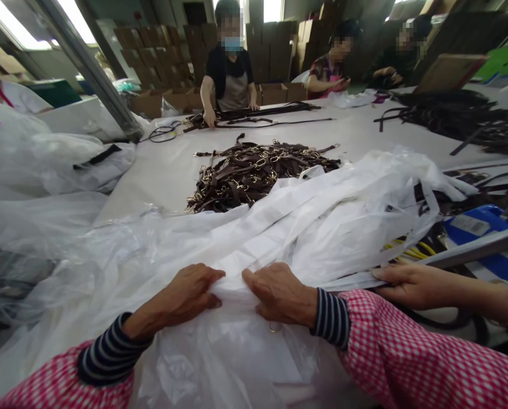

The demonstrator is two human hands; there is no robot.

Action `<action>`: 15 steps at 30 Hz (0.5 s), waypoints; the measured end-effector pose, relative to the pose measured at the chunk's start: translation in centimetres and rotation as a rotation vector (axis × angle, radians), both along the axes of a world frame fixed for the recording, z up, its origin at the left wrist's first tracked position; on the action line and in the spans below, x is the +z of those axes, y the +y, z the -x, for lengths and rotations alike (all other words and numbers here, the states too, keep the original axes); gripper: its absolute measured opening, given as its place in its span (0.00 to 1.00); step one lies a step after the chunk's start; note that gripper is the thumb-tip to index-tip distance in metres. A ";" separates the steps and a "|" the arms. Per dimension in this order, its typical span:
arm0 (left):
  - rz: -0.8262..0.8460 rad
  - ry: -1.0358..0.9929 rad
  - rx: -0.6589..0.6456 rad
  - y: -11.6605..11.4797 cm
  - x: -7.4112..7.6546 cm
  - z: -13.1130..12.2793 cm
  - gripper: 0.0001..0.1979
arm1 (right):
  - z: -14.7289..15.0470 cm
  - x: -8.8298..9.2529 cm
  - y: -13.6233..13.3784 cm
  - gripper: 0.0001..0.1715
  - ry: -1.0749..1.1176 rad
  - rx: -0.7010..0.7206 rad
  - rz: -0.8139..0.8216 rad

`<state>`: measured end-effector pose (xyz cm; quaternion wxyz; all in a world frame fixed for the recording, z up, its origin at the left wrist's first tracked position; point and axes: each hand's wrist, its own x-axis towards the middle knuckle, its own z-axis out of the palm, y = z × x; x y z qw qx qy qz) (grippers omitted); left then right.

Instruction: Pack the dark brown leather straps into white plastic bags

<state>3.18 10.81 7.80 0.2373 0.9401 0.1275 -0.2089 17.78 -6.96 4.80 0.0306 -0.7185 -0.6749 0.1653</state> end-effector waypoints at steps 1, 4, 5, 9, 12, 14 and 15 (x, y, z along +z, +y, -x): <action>0.004 0.000 -0.012 -0.1 0.2 -0.1 0.11 | -0.5 0.2 0.0 0.20 0.018 0.006 0.039; -0.004 0.006 -0.036 -0.2 0.8 -0.3 0.09 | -1.9 0.6 0.4 0.18 0.118 0.013 0.121; -0.016 0.009 -0.040 -0.3 1.1 -0.3 0.09 | -2.2 0.8 0.6 0.17 0.162 0.007 0.150; -0.050 -0.005 -0.045 -0.4 2.0 -0.6 0.09 | -3.0 1.0 1.6 0.15 0.281 -0.040 0.251; -0.031 -0.039 -0.017 -0.3 1.7 -1.1 0.05 | -3.5 0.7 2.2 0.14 0.319 -0.064 0.250; -0.069 -0.066 0.013 -0.4 1.0 -1.3 0.05 | -3.8 0.3 2.6 0.12 0.320 -0.088 0.246; -0.103 -0.079 0.019 -0.5 0.6 -1.3 0.07 | -4.0 0.1 2.7 0.11 0.317 -0.108 0.251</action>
